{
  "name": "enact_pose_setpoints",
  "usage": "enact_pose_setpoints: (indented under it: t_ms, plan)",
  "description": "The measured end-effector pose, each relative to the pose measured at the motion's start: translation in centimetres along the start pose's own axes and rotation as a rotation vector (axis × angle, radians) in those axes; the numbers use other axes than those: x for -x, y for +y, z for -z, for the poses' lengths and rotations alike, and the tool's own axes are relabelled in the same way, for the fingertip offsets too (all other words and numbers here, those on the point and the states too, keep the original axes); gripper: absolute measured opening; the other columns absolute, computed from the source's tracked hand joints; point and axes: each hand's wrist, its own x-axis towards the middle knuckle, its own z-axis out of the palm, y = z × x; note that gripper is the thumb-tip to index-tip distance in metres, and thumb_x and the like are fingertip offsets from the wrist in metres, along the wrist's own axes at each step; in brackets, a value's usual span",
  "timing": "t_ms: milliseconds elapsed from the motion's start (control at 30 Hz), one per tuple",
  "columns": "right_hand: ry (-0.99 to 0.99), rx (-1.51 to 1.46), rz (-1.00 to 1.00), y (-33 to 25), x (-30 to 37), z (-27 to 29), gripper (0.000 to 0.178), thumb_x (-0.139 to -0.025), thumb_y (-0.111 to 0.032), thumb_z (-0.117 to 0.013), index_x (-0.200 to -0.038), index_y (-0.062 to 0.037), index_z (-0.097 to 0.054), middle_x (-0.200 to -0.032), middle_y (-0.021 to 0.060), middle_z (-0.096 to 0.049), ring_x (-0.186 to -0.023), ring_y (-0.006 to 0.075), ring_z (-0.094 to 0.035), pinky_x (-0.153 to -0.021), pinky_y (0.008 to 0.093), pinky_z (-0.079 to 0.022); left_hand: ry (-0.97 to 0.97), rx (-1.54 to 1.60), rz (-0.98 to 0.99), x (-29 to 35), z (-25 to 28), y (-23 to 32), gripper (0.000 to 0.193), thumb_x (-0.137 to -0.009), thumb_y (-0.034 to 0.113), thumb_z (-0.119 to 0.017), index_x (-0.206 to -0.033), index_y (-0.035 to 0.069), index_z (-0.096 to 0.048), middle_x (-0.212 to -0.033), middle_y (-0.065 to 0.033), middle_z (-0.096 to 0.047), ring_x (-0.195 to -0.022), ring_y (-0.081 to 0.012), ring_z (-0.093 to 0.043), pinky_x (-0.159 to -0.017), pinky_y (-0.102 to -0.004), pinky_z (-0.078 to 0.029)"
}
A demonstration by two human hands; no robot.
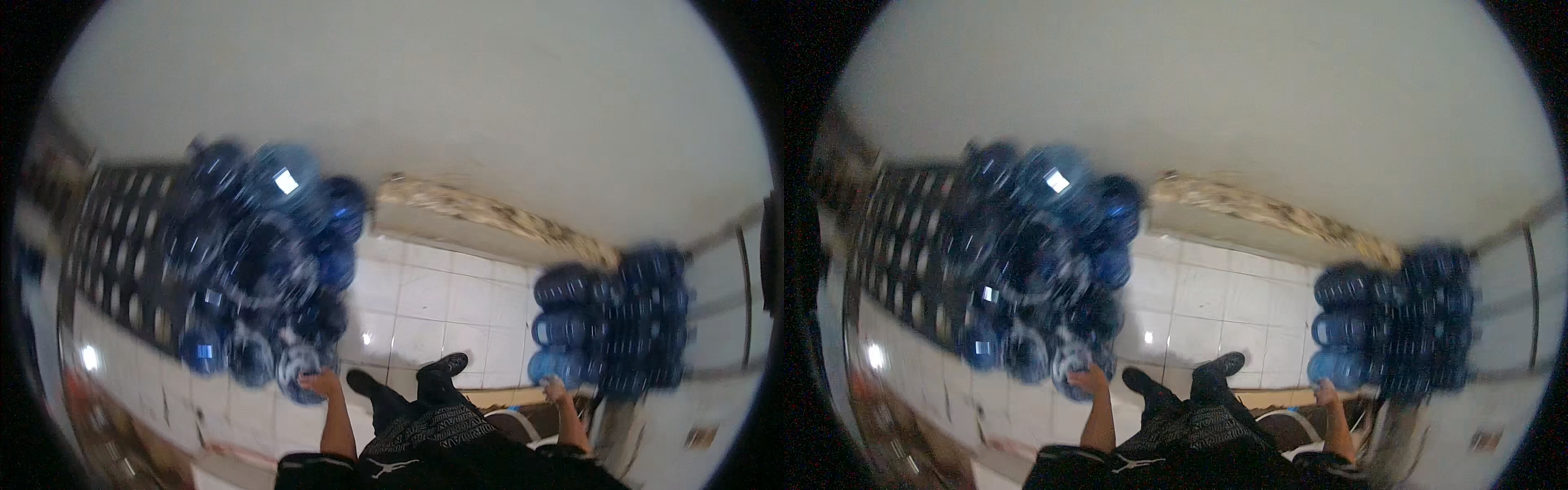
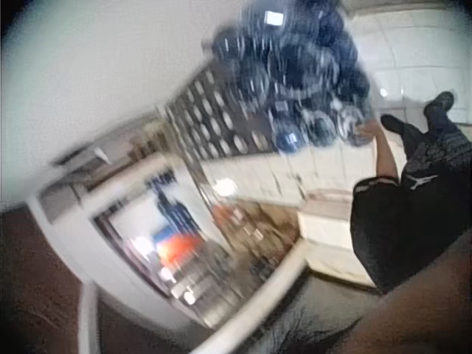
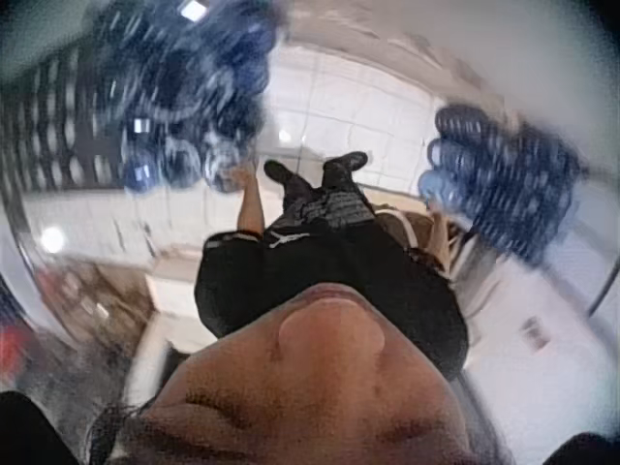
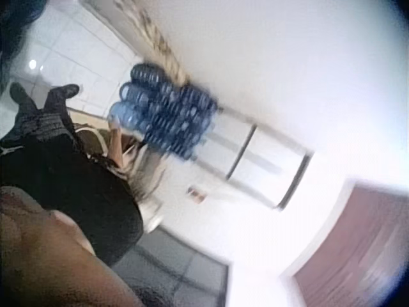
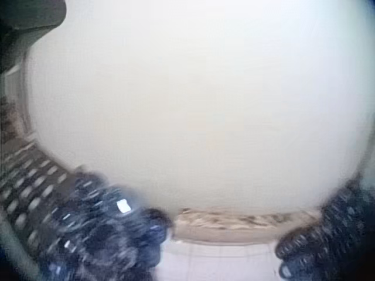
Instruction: The person scrubs the exterior of large blue water jugs with a yellow sponge and soapy water at a metal sink. They rinse the jugs, place them on the floor among other jugs, and repeat the process with additional jugs.
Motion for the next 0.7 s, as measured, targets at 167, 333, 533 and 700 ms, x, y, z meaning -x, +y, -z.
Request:
enact_pose_setpoints:
  t_ms: [167,333,533,700]
  plan:
    - [0.387,-0.198,-0.279,1.5,2.8,-6.9,0.033,-0.088,-0.021,-0.057,-0.12,-0.0095,-0.056,-0.086,0.0124,-0.062,-0.07,0.0224,-0.061,-0.06,0.04,-0.053,-0.092,0.14,-0.488,7.5,0.6,16.2,0.062,-0.075,0.008,-0.064,-0.127,-0.003,-0.031,-0.127,-0.0234,-0.034,-0.104,-0.0443,-0.05,-0.087,-0.0529,-0.043]
    - [0.504,-0.719,-0.513,7.7,7.5,-10.3,0.023,-0.088,-0.024,-0.056,-0.105,-0.0078,-0.056,-0.077,0.0099,-0.059,-0.063,0.0203,-0.059,-0.049,0.0347,-0.05,-0.185,0.152,-0.922,17.5,-6.0,26.5,0.054,-0.072,0.001,-0.065,-0.12,-0.003,-0.04,-0.119,-0.0236,-0.043,-0.103,-0.043,-0.049,-0.087,-0.0492,-0.042]
    - [0.454,-0.843,-0.717,17.3,13.5,-24.1,0.019,-0.088,-0.024,-0.056,-0.087,-0.0057,-0.062,-0.068,0.0098,-0.058,-0.059,0.0226,-0.059,-0.05,0.0385,-0.049,-0.543,0.148,-1.26,36.8,-15.9,34.0,0.05,-0.071,0.004,-0.069,-0.115,-0.004,-0.047,-0.112,-0.0234,-0.051,-0.106,-0.0389,-0.051,-0.092,-0.0447,-0.041]
    - [0.374,-1.413,-1.052,12.3,11.9,-19.1,0.016,-0.089,-0.019,-0.054,-0.087,-0.0055,-0.064,-0.071,0.0083,-0.059,-0.063,0.0238,-0.06,-0.054,0.0413,-0.051,-0.731,0.124,-1.35,47.1,-20.8,37.5,0.042,-0.071,0.007,-0.069,-0.109,-0.003,-0.053,-0.108,-0.0196,-0.055,-0.101,-0.0341,-0.055,-0.09,-0.0416,-0.044]
